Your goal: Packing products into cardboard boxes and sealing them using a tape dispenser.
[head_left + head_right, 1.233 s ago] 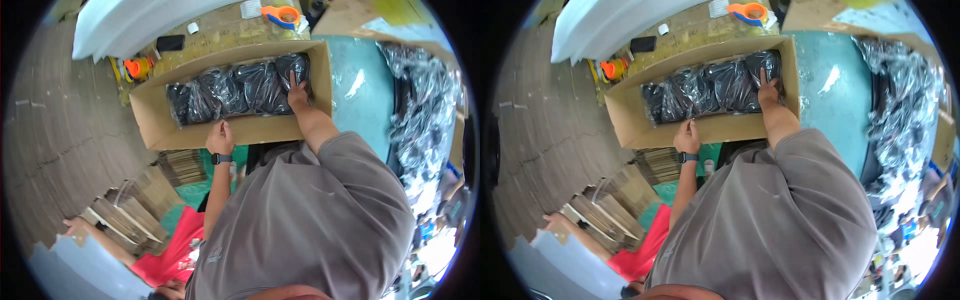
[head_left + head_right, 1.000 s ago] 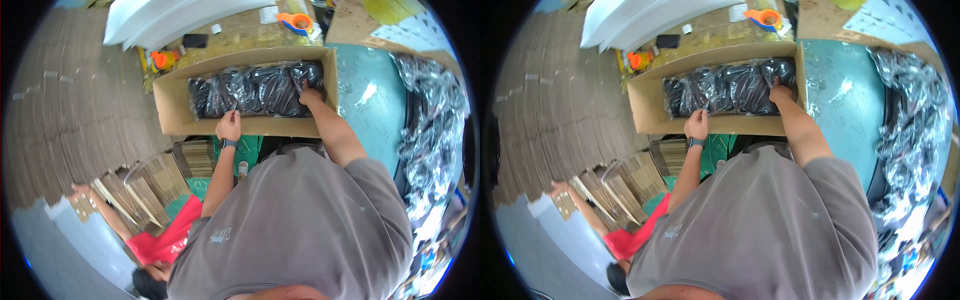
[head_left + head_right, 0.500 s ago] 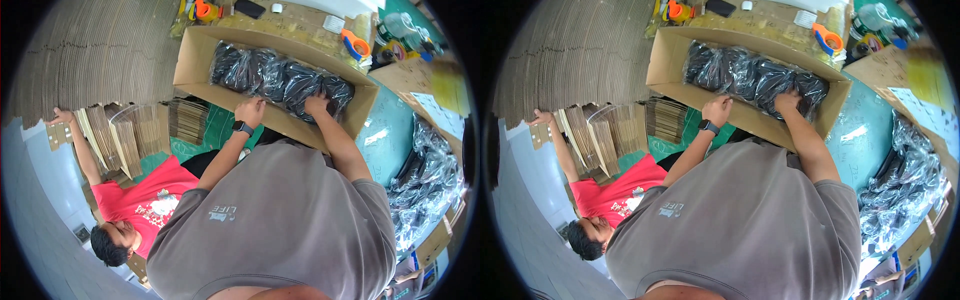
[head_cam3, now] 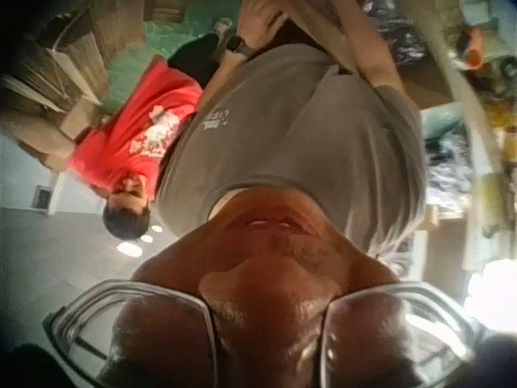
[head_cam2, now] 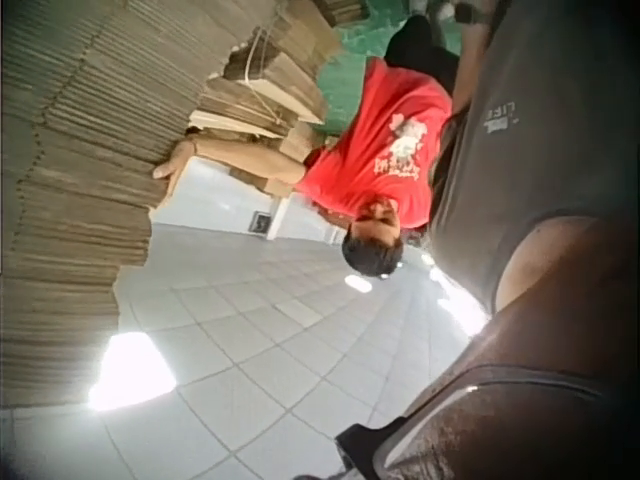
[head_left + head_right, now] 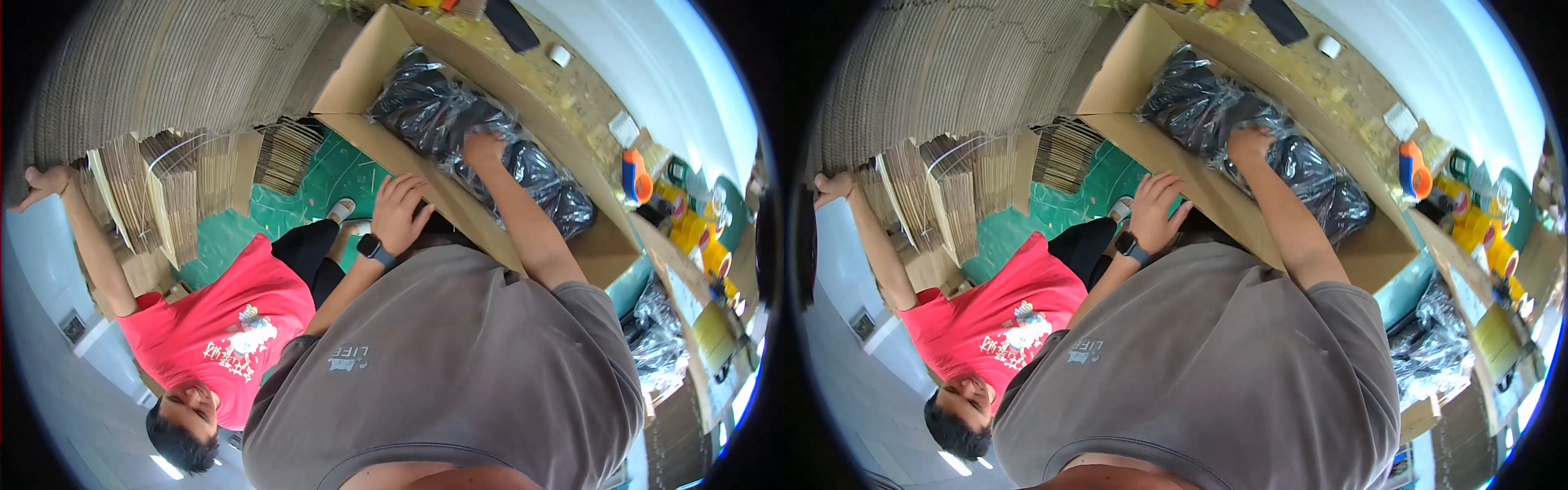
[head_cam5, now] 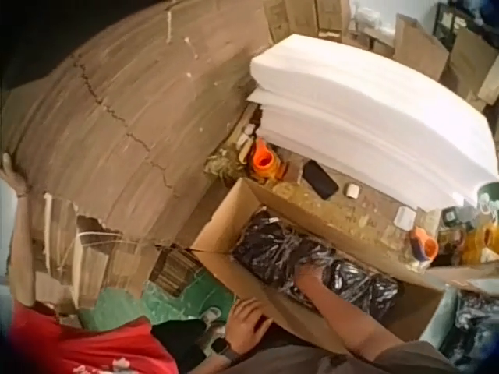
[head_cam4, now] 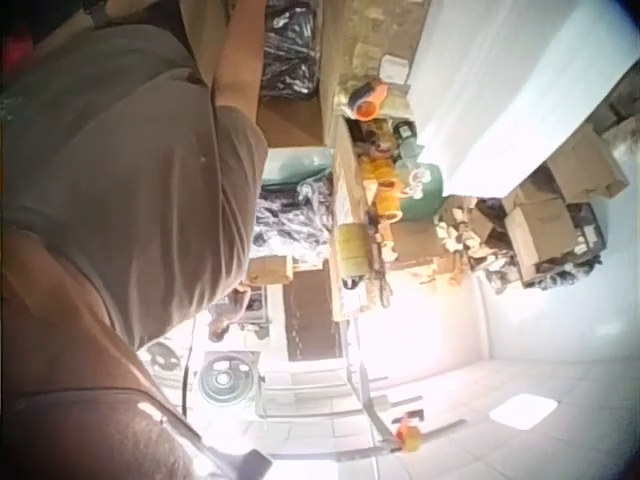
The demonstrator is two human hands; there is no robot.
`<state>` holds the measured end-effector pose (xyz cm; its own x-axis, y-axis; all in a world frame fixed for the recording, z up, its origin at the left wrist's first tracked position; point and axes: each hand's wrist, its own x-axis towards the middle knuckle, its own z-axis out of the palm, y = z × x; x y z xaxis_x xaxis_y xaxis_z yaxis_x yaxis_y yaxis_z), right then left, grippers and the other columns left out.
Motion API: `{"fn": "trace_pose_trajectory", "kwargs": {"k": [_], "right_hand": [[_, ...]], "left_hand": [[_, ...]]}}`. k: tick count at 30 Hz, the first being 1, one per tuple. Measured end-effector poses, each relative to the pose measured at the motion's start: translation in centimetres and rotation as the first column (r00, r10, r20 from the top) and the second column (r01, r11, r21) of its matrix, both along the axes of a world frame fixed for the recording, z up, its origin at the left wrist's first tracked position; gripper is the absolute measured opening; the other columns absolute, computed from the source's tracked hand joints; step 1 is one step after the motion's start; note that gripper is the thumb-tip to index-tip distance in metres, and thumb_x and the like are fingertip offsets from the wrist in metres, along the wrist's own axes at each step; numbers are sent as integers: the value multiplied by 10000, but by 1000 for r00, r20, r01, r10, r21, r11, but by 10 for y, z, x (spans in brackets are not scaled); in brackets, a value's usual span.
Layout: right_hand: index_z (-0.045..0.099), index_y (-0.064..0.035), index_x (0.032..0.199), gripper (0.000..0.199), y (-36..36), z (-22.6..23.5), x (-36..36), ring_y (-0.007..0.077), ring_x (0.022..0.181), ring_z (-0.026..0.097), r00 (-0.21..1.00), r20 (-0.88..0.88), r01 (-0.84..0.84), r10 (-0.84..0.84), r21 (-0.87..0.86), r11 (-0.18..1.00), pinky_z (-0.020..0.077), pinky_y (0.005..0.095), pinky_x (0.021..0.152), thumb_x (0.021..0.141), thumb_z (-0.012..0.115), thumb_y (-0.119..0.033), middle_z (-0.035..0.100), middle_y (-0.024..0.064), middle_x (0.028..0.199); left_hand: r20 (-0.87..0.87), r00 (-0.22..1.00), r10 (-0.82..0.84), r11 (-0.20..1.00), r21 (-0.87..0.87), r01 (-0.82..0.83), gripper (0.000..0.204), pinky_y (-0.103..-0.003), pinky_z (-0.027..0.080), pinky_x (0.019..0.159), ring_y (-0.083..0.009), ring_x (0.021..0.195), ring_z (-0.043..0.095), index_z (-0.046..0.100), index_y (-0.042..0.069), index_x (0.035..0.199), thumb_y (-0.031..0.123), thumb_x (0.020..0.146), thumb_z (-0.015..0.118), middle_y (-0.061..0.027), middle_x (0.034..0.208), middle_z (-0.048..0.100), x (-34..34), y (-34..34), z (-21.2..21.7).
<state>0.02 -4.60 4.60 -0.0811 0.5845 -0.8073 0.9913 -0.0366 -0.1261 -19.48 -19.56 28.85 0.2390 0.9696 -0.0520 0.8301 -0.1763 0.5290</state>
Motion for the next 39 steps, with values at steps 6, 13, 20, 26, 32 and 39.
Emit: {"fn": "trace_pose_trajectory", "kwargs": {"k": [6, 13, 20, 26, 32, 39], "right_hand": [[706, -166, 1478, 625, 27, -14, -49, 450, 1564, 454, 923, -245, -215, 296, 311, 926, 448, 675, 1196, 897, 801, -378, 571, 225, 1623], [686, 13, 1396, 562, 23, 116, -3, 481, 1285, 664, 665, -698, 326, 264, 589, 739, 525, 561, 1111, 904, 773, -244, 708, 307, 1363], [557, -23, 1609, 646, -111, 255, 136, 361, 1286, 737, 695, -567, 701, -443, 397, 592, 581, 435, 1084, 1032, 777, -211, 719, 280, 1424], [574, -24, 1596, 585, -319, 304, 163, 317, 1243, 766, 147, -527, 888, -837, 443, -124, 613, 433, 1039, 1055, 743, -167, 756, 212, 1387], [601, -41, 1563, 635, -421, 267, 172, 418, 1185, 749, 203, -360, 808, -911, 587, -53, 599, 487, 1015, 989, 797, -228, 728, 285, 1367], [670, -21, 1463, 561, -530, 211, 199, 403, 1145, 750, 26, -399, 712, -917, 650, -263, 600, 492, 1000, 970, 802, -253, 736, 237, 1332]], "left_hand": [[105, 992, 66, 997, 22, -68, 363, -517, 524, 1108, -377, 1226, 707, 750, 66, 1298, 204, 968, 815, -146, 1282, 770, -33, 88, 34], [358, 792, -494, 809, 524, 268, 234, -459, 608, 905, -338, 989, 767, 789, 102, 1170, 209, 963, 812, -109, 1118, 810, 89, 302, 125], [-190, 753, -629, 483, 664, 571, 290, -455, 600, 1036, -254, 1225, 722, 830, 153, 1189, 320, 952, 838, -44, 1287, 792, 298, 506, 169], [-74, 659, -748, 626, 252, 738, 287, -490, 613, 968, -318, 1119, 759, 842, 176, 1096, 421, 1043, 702, -31, 1162, 827, 355, 544, 151], [17, 549, -836, 534, 260, 804, 332, -490, 580, 899, -314, 997, 774, 802, 40, 1156, 310, 1030, 657, -221, 1122, 809, 343, 651, 124], [83, 764, -639, 495, 805, 327, 321, -540, 503, 1143, -443, 1282, 669, 738, -28, 1297, 219, 1115, 642, -251, 1381, 724, 321, 330, 103]]}}
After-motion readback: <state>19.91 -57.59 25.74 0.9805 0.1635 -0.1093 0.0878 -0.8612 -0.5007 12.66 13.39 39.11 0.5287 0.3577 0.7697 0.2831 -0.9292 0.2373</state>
